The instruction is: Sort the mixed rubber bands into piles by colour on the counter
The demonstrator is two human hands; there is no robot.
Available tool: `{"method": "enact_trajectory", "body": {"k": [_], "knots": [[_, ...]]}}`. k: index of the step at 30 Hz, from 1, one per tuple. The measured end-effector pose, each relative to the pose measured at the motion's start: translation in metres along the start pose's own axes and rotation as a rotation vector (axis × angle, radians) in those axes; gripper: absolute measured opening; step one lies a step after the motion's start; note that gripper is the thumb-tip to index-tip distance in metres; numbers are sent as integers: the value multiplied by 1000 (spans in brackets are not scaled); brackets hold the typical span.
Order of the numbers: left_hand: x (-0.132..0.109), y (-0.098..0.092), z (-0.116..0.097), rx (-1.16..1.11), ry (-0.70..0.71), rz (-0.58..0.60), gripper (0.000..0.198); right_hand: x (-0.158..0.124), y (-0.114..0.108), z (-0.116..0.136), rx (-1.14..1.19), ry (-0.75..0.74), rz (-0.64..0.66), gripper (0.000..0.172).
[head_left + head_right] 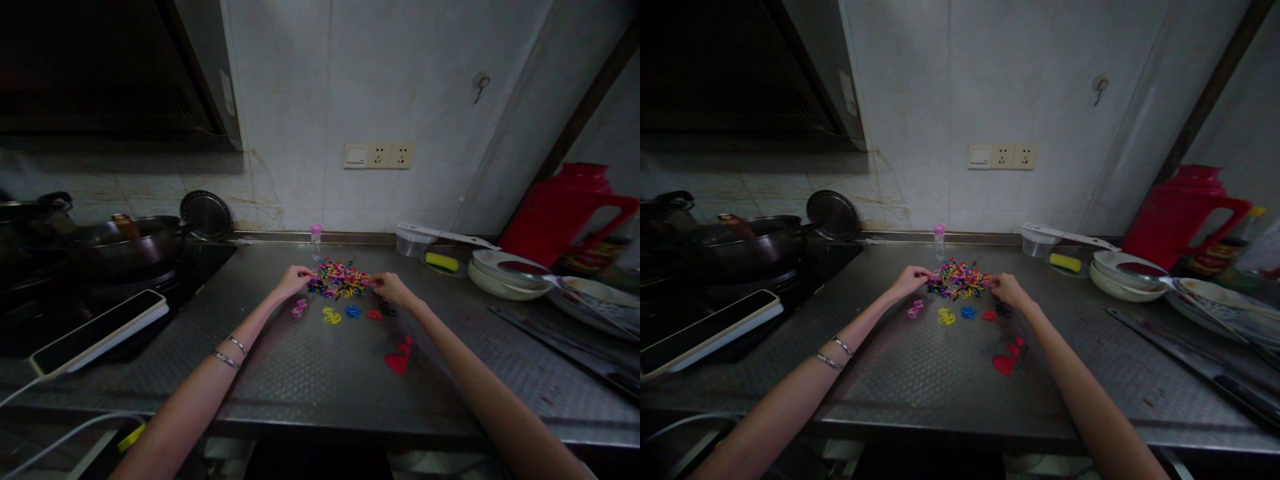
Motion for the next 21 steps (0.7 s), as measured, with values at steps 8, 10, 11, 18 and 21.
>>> {"method": "enact_trajectory", "body": {"k": [8,10,11,18,21], "knots": [[0,0,2,17,0,-18,27,-1,-8,11,-24,-61,-62,35],[1,0,3,18,8,-19,27,-1,-10,13,-46,-99,-79,36],[1,0,3,18,10,-19,27,-1,-11,14,-52,-113,-85,37],[1,2,3,1,18,-1,26,-3,-21,14,15,-123,-124,44],[1,2,3,3,20,-1,26,-6,-21,27,65,-137,-112,46]]}}
Point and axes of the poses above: each hand's wrist, its own x-axis towards the middle knuckle, its own y-axis out of the palm, z = x × y, the point moved 10 cm from there along x, towards the middle knuckle, and after that the axes turned 12 degrees about -y, right-handed, at the moved point
